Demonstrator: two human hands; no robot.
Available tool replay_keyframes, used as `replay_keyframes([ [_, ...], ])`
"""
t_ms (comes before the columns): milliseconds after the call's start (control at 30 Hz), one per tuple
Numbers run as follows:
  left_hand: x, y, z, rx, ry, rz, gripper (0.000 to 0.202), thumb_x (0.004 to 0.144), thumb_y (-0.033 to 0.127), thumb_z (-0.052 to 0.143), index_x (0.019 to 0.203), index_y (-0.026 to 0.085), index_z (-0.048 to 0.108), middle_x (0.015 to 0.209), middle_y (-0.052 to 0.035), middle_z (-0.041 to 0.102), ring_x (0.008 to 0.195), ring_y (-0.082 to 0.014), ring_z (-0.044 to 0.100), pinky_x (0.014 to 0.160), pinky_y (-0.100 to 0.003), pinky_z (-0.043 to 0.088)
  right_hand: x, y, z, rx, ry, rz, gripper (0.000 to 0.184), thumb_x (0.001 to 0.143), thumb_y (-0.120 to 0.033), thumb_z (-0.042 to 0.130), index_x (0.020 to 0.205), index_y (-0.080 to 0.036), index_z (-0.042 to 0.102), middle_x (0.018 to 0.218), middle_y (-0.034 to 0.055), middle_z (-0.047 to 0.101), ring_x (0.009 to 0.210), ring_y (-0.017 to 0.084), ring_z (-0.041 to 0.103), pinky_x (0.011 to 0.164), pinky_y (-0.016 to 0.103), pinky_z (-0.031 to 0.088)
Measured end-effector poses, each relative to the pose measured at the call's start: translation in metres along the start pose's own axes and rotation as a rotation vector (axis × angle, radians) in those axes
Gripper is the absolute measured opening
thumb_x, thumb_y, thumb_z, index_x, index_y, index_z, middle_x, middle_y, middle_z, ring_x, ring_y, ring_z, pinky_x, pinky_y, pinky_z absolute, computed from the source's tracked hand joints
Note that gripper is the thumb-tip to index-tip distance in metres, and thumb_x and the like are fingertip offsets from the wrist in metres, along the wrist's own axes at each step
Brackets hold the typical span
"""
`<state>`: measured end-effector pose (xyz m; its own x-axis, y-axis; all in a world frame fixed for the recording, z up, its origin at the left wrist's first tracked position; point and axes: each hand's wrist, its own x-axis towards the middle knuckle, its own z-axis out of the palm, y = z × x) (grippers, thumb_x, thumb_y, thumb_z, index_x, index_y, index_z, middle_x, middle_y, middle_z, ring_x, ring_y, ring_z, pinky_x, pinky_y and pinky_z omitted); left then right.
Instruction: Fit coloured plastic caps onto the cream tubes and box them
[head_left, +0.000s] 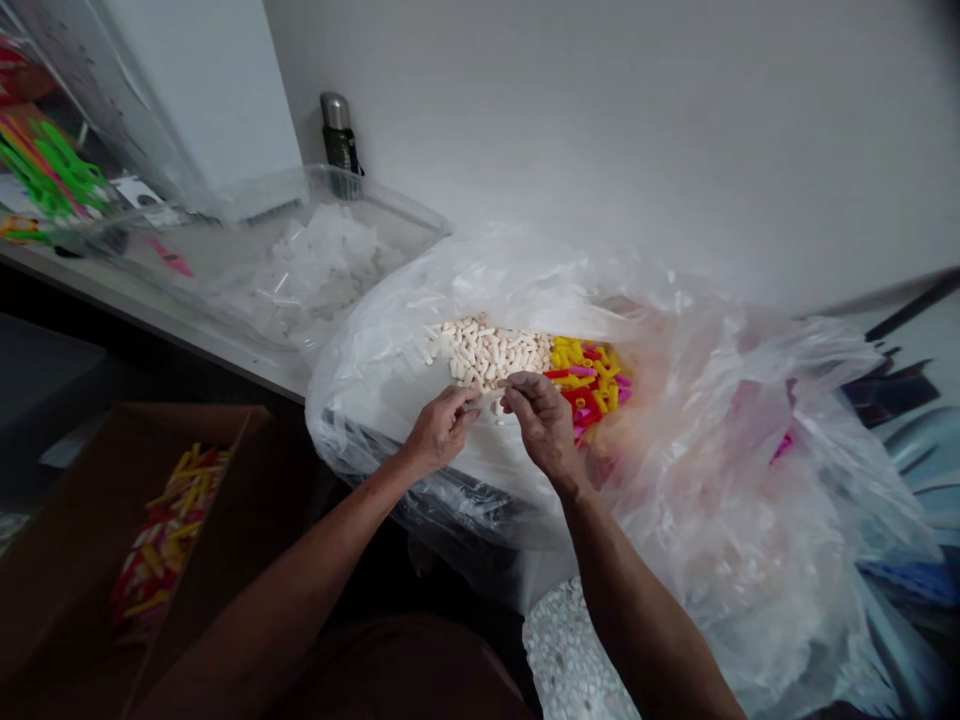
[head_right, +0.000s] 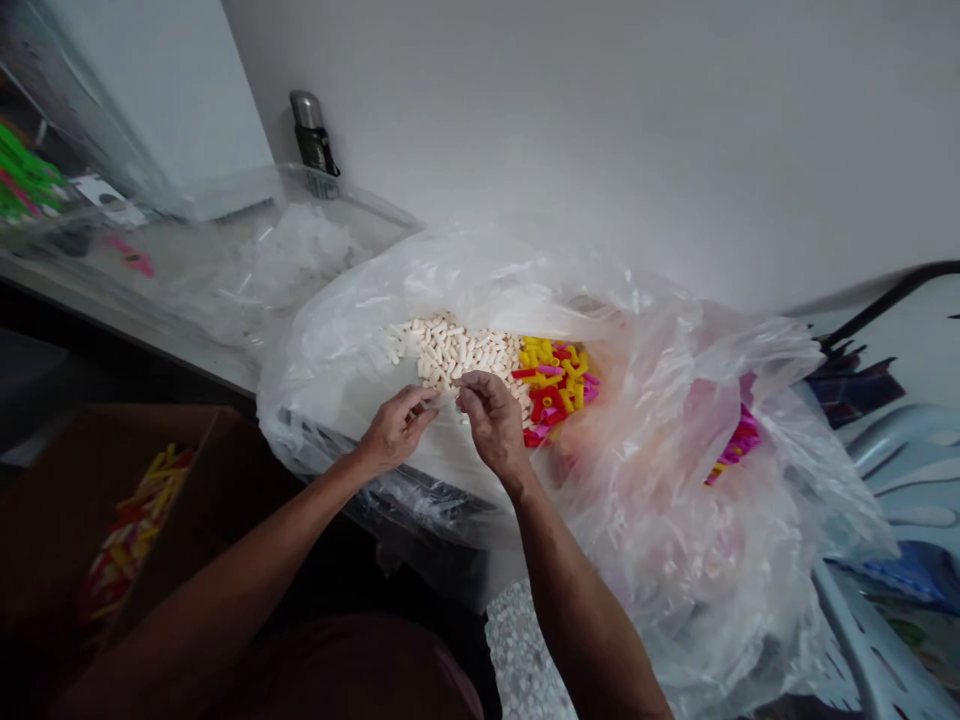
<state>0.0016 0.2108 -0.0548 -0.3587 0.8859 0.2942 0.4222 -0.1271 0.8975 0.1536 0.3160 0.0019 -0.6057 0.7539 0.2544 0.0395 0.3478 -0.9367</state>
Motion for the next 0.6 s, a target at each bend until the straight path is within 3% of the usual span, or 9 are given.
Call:
replay_keyframes([
  [100, -0.002, 0.001, 0.002, -0.068, -0.008, -0.042, 0.027, 0.098, 0.034, 0.059, 0.119, 0.019, 0.067, 0.106, -0.0063, 0.069, 0.083, -0.0172, 0.063, 0.077, -0.029, 0.050, -0.005, 0.004, -0.001, -0.195, -0.058, -0.068, 0.020, 0.101, -0.037, 0.059, 0.113, -0.023, 0.068, 0.103, 0.0053, 0.072, 0.089, 0.018, 0.067, 0.085, 0.034, 0.056],
  [200, -0.005, 0.002, 0.005, -0.150, -0.037, -0.131, 0.027, 0.097, 0.038, 0.061, 0.114, 0.018, 0.065, 0.087, -0.0018, 0.066, 0.072, -0.0160, 0.060, 0.069, -0.027, 0.047, -0.010, 0.001, 0.003, -0.366, -0.111, -0.168, 0.022, 0.104, -0.032, 0.053, 0.115, -0.024, 0.070, 0.113, 0.0086, 0.074, 0.105, 0.022, 0.068, 0.096, 0.039, 0.054],
  [333, -0.008, 0.001, 0.008, -0.237, -0.088, -0.162, 0.029, 0.097, 0.041, 0.060, 0.114, 0.017, 0.062, 0.082, -0.0008, 0.064, 0.072, -0.0161, 0.060, 0.066, -0.026, 0.045, -0.012, -0.002, 0.003, -0.427, -0.293, -0.221, 0.028, 0.107, -0.031, 0.048, 0.124, -0.025, 0.069, 0.122, 0.0100, 0.074, 0.113, 0.023, 0.067, 0.102, 0.041, 0.053],
  [400, -0.009, 0.000, 0.008, -0.266, -0.105, -0.172, 0.031, 0.097, 0.042, 0.058, 0.116, 0.017, 0.062, 0.083, -0.0009, 0.064, 0.072, -0.0159, 0.060, 0.066, -0.026, 0.046, -0.006, 0.003, -0.010, -0.455, -0.253, -0.194, 0.029, 0.107, -0.033, 0.049, 0.129, -0.024, 0.067, 0.126, 0.0108, 0.073, 0.110, 0.023, 0.068, 0.098, 0.040, 0.055],
  [500, -0.008, -0.002, 0.007, -0.307, -0.112, -0.242, 0.036, 0.096, 0.045, 0.060, 0.119, 0.017, 0.063, 0.079, 0.0005, 0.063, 0.067, -0.0150, 0.060, 0.062, -0.026, 0.045, 0.018, 0.018, -0.046, -0.655, -0.065, -0.186, 0.031, 0.105, -0.030, 0.048, 0.127, -0.020, 0.068, 0.123, 0.0132, 0.072, 0.110, 0.026, 0.067, 0.098, 0.042, 0.055],
  [600, -0.006, -0.004, 0.006, -0.367, -0.101, -0.316, 0.044, 0.093, 0.050, 0.062, 0.121, 0.016, 0.063, 0.074, 0.0018, 0.062, 0.061, -0.0136, 0.058, 0.058, -0.025, 0.044, 0.048, 0.033, -0.084, -1.001, -0.082, -0.171, 0.031, 0.099, -0.018, 0.050, 0.120, -0.015, 0.072, 0.125, 0.0174, 0.071, 0.121, 0.031, 0.061, 0.107, 0.046, 0.048],
])
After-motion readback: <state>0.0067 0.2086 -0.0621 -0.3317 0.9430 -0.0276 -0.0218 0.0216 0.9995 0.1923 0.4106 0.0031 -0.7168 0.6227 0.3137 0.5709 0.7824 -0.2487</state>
